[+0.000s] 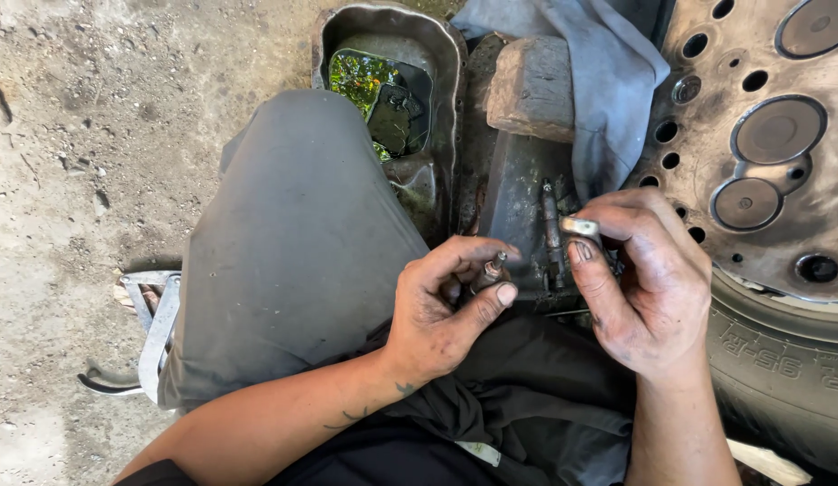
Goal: Disassembling and cleaning fuel injectors from an engine cylinder head
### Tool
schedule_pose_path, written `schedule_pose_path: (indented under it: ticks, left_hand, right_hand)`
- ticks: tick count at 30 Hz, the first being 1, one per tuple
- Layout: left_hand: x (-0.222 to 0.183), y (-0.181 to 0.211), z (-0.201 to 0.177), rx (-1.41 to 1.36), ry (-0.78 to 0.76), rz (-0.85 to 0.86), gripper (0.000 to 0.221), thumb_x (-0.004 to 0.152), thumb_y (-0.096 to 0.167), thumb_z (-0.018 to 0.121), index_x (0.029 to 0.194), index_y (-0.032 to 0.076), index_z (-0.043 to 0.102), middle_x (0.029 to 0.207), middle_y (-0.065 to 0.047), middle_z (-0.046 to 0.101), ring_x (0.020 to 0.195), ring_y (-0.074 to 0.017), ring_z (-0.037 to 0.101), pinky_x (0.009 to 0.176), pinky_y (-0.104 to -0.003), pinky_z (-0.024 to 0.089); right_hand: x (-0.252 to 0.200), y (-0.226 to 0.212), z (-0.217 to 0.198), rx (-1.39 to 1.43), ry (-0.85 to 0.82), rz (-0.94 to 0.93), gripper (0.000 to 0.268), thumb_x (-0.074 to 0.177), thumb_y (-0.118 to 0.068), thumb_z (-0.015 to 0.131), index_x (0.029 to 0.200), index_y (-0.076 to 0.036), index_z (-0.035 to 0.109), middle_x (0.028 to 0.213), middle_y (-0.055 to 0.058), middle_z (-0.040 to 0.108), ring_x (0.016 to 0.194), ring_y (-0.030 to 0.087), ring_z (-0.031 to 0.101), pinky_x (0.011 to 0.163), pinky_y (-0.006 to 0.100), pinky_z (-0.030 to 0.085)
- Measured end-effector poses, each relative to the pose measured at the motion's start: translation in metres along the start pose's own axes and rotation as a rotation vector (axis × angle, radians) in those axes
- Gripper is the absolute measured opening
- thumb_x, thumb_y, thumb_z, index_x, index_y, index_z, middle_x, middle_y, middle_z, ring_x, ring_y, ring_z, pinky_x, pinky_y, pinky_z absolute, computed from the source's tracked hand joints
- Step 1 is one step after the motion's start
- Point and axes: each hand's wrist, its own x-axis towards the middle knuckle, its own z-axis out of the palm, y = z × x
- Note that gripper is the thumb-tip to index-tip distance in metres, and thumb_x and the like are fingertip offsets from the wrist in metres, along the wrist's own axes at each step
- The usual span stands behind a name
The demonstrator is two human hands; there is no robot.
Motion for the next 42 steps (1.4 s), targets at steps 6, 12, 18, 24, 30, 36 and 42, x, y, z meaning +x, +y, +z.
schedule_pose_path:
  ticks: [6,12,18,24,30,36,42]
  left_hand:
    - [0.000,-0.002,-0.005,-0.241,-0.081,-0.060,0.025,0.098,0.004,0.062,0.121,-0.004,0.063,0.092,-0.006,0.065,0.074,-0.0097,0.054,0.069,-0.021,0.046]
    - [0.011,-0.012,-0.005,-0.326,0.089,-0.121,0.027,0.100,0.007,0.060,0.122,-0.007,0.064,0.094,-0.011,0.068,0.078,-0.0120,0.058,0.074,-0.024,0.050]
    - [0.013,-0.012,-0.008,-0.272,0.082,-0.118,0.031,0.095,-0.003,0.066,0.126,-0.005,0.064,0.097,-0.004,0.065,0.078,-0.0080,0.053,0.073,-0.022,0.047]
    - [0.012,-0.020,-0.005,-0.277,0.121,-0.077,0.032,0.096,-0.003,0.068,0.128,-0.007,0.066,0.093,-0.006,0.067,0.074,-0.0084,0.055,0.068,-0.021,0.049]
    - [0.013,-0.018,-0.005,-0.236,0.125,-0.075,0.033,0.096,-0.003,0.069,0.128,-0.006,0.067,0.088,-0.005,0.066,0.073,-0.0085,0.055,0.067,-0.021,0.049]
    - [0.016,-0.019,-0.006,-0.236,0.151,-0.108,0.032,0.098,0.006,0.068,0.128,-0.005,0.068,0.086,-0.006,0.066,0.071,-0.0095,0.054,0.066,-0.021,0.048]
    - [0.013,-0.018,-0.004,-0.211,0.143,-0.103,0.029,0.097,0.005,0.069,0.125,-0.004,0.069,0.083,-0.006,0.067,0.070,-0.0088,0.054,0.065,-0.020,0.047]
  right_hand:
    - [-0.001,-0.003,0.003,-0.047,0.057,0.024,0.014,0.092,0.010,0.073,0.105,0.011,0.068,0.109,0.020,0.063,0.071,0.018,0.046,0.063,0.028,0.036]
    - [-0.032,0.024,0.005,0.449,0.390,0.082,0.023,0.102,0.004,0.067,0.119,-0.003,0.053,0.116,0.014,0.064,0.102,0.024,0.071,0.084,0.028,0.063]
    - [-0.029,0.011,0.004,0.416,0.335,0.057,0.026,0.102,-0.001,0.066,0.113,-0.006,0.042,0.098,0.018,0.062,0.097,0.030,0.073,0.092,0.038,0.066]
    - [-0.024,0.003,0.007,0.384,0.300,0.060,0.029,0.097,0.002,0.067,0.111,-0.003,0.042,0.099,0.024,0.065,0.093,0.030,0.073,0.086,0.035,0.064]
    - [-0.030,0.013,0.011,0.453,0.242,-0.031,0.028,0.090,0.002,0.074,0.105,-0.004,0.051,0.103,0.016,0.068,0.102,0.029,0.076,0.096,0.040,0.070]
    - [-0.022,0.005,0.005,0.355,0.108,-0.061,0.027,0.079,0.006,0.076,0.094,0.002,0.054,0.098,0.024,0.071,0.100,0.036,0.077,0.089,0.040,0.068]
    - [-0.021,0.009,0.001,0.380,0.074,-0.087,0.024,0.082,0.006,0.073,0.097,0.003,0.054,0.096,0.026,0.071,0.097,0.037,0.078,0.091,0.042,0.068]
